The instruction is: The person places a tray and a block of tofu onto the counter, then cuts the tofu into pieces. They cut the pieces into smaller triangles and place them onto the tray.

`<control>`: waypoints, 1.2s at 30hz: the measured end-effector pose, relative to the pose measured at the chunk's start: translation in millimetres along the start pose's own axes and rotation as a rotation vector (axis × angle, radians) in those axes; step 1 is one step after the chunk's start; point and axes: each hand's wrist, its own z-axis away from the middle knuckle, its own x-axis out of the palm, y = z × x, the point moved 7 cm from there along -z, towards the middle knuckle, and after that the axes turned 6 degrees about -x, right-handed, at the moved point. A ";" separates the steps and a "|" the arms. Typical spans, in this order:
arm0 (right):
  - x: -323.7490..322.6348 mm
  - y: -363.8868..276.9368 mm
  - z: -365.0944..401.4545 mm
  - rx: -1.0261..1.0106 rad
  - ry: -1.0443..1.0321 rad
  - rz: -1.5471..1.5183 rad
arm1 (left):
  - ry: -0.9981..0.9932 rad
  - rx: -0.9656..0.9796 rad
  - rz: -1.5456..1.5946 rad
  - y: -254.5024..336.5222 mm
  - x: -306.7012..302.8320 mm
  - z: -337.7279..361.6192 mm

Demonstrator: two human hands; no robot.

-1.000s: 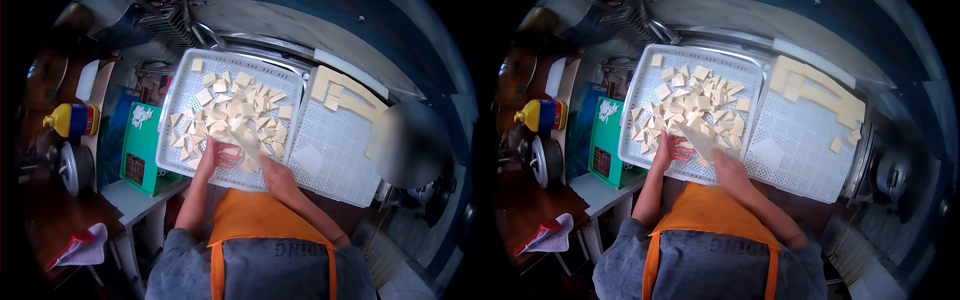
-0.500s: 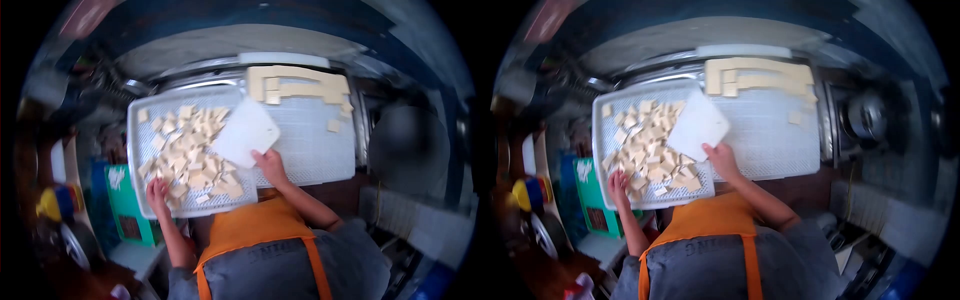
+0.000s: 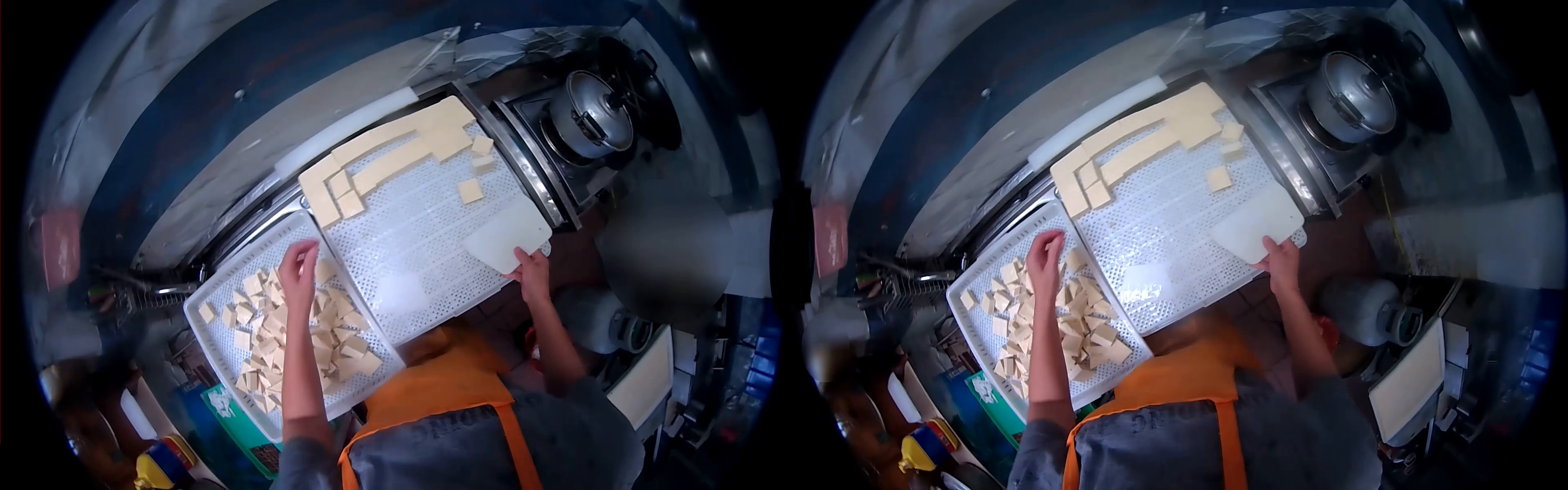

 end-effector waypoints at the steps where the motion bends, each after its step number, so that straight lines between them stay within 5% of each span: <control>1: -0.8 2.2 -6.3 0.005 -0.003 0.028 | -0.066 0.046 -0.082 17.0 30.7 -25.2; 8: 35.6 -4.3 -49.9 0.085 -0.096 0.030 | -0.432 0.572 -0.492 89.0 245.3 -155.4; 15: 87.3 -6.9 -96.4 0.016 -0.079 -0.103 | -0.296 0.631 -0.714 73.3 357.8 -215.6; 20: 135.2 -23.0 -150.5 -0.032 -0.207 -0.164 | -0.271 0.488 -0.832 73.5 370.6 -206.4; 24: 158.4 -39.3 -181.6 -0.030 -0.410 -0.125 | -0.153 0.598 -0.728 73.9 366.6 -198.6; 36: 117.1 -80.5 -54.0 -0.230 -0.429 0.048 | -0.268 0.341 -0.178 87.4 324.7 -104.6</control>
